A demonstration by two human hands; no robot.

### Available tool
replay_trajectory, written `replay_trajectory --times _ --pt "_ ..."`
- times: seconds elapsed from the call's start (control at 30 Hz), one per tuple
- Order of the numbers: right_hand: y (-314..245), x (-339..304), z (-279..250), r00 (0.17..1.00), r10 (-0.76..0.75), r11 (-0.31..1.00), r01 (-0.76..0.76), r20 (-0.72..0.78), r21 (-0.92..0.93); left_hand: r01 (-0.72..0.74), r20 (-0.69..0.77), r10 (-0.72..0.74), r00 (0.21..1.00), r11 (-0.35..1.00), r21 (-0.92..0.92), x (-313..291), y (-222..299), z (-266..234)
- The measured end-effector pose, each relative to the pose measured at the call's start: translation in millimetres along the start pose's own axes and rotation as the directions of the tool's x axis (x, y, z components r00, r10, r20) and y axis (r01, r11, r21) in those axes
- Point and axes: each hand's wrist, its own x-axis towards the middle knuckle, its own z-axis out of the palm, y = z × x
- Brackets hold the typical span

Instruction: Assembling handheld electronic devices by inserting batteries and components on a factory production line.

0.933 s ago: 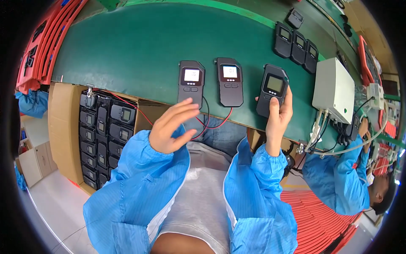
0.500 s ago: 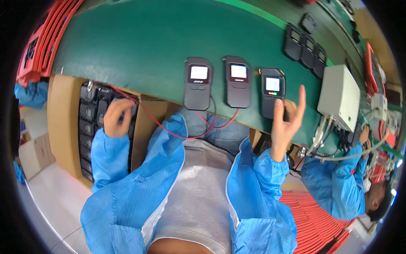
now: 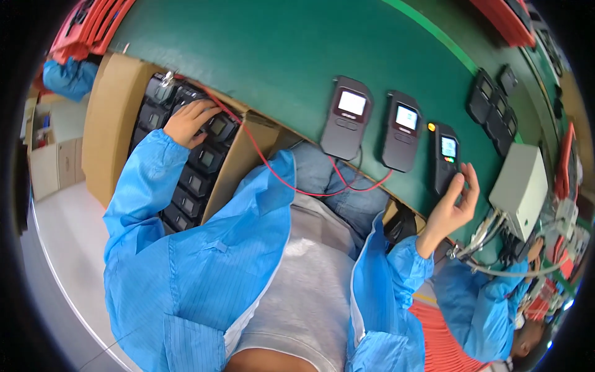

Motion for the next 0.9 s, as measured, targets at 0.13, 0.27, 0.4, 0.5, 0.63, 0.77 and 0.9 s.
replay_trajectory --times 0.13,0.27,0.4,0.5,0.63,0.77,0.9 --pt "5 -2 0 1.0 0.0 0.999 0.0 -0.025 -0.033 -0.061 0.136 0.069 0.988 0.996 -0.062 6 -17 -14" --pt "-1 0 0 0.998 0.051 0.999 -0.051 -0.047 -0.009 0.111 0.277 -0.069 0.958 0.984 -0.138 -27 -6 -38" --pt "-1 4 -4 0.997 0.064 0.998 -0.063 -0.047 0.017 0.099 0.42 -0.068 0.905 0.994 -0.054 -31 14 -18" --pt "0 1 -6 0.996 0.083 0.996 -0.082 -0.04 0.031 0.025 0.386 -0.03 0.922 1.0 0.017 -32 11 -5" --pt "1 1 -7 0.991 0.126 0.989 -0.122 -0.037 0.082 0.04 0.368 -0.052 0.928 0.998 0.041 -50 8 -23" --pt "-4 -1 -8 0.989 0.145 0.984 -0.139 -0.043 0.115 0.018 0.42 -0.016 0.907 1.0 -0.001 -80 15 -21" --pt "-3 2 -8 0.987 0.154 0.982 -0.149 -0.038 0.116 0.03 0.367 -0.032 0.93 0.999 0.009 -91 31 -8"
